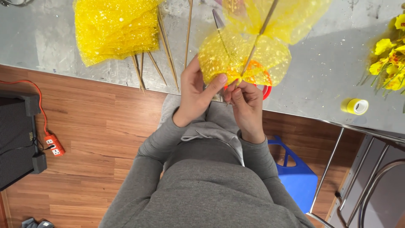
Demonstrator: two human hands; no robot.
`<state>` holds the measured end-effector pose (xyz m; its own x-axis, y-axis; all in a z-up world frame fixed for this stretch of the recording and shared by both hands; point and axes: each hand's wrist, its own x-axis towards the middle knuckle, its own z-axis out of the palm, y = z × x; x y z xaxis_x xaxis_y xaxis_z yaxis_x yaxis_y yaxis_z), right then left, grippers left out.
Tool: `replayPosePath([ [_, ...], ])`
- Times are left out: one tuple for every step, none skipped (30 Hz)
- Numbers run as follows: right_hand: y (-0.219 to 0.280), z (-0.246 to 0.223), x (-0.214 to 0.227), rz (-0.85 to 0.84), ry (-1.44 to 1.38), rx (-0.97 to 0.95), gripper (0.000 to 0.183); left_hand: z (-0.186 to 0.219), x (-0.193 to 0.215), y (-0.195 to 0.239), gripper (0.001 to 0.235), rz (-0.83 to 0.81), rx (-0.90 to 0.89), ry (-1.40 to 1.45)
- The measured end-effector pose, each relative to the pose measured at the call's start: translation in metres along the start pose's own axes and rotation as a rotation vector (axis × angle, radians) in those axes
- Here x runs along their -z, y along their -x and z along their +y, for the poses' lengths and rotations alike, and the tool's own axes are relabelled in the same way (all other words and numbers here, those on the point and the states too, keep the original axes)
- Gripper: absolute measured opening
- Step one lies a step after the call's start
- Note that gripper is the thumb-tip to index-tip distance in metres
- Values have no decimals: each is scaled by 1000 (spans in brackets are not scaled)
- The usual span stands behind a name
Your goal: Assembling decorative sticks by wrapping yellow mesh fabric around wooden sticks and securing them with tape.
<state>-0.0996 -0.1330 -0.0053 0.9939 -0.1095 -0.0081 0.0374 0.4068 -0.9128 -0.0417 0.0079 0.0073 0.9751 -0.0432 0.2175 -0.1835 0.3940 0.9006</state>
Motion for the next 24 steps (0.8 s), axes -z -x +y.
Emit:
replayPosePath([
  [0, 0, 3, -13, 20, -5, 24, 8, -1, -5, 33, -61, 25, 44],
  [1, 0, 5, -26, 40, -9, 25, 16, -2, -11, 34, -122, 51, 87],
  [0, -3, 3, -24, 41, -9, 25, 18, -3, -12, 34, -123, 52, 88],
  [0, -6, 0, -33, 53, -15, 24, 21, -4, -13, 26, -197, 69, 189],
  [0, -9, -3, -44, 65, -23, 24, 23, -6, -14, 20, -269, 85, 291],
  [2, -6, -1, -43, 66, -25, 24, 30, -7, -20, 20, -268, 87, 292],
  [4, -4, 0, -39, 87, -41, 23, 37, -8, -26, 17, -294, 129, 285],
  [6, -1, 2, -35, 108, -58, 23, 44, -9, -32, 14, -320, 171, 277],
  [4, -3, 1, -37, 108, -59, 23, 43, -9, -30, 14, -317, 170, 277],
  [2, -5, -1, -53, 100, -56, 24, 42, -10, -28, 11, -293, 184, 242],
  [1, -7, -2, -67, 92, -53, 25, 40, -10, -27, 10, -271, 199, 208],
  [0, -6, -1, -68, 92, -54, 25, 42, -9, -27, 10, -270, 199, 208],
  [-1, -5, 0, -66, 55, -51, 24, 43, -8, -28, 13, -209, 56, 32],
  [-2, -4, 1, -64, 18, -49, 23, 45, -7, -29, 17, -146, -87, -144],
  [-2, -5, 0, -65, 19, -49, 23, 46, -8, -29, 17, -146, -87, -144],
  [-3, -6, -1, -67, 20, -48, 23, 49, -9, -30, 19, -134, -132, -191],
  [-4, -8, -1, -71, 22, -46, 23, 50, -10, -31, 21, -122, -178, -237],
  [-3, -8, -1, -72, 24, -47, 23, 48, -8, -30, 21, -120, -179, -236],
  [-3, -9, -1, -72, 26, -49, 23, 46, -6, -30, 23, -125, -183, -215],
  [-3, -9, -1, -72, 28, -51, 23, 44, -3, -29, 25, -129, -187, -194],
  [-3, -8, 0, -72, 28, -52, 23, 41, 0, -28, 25, -129, -186, -194],
  [-2, -8, 1, -65, 36, -54, 22, 38, 3, -28, 28, -148, -158, -160],
  [-2, -7, 2, -59, 44, -56, 21, 36, 7, -26, 32, -167, -131, -126],
  [-2, -8, 0, -61, 44, -58, 21, 38, 6, -25, 32, -164, -131, -127],
])
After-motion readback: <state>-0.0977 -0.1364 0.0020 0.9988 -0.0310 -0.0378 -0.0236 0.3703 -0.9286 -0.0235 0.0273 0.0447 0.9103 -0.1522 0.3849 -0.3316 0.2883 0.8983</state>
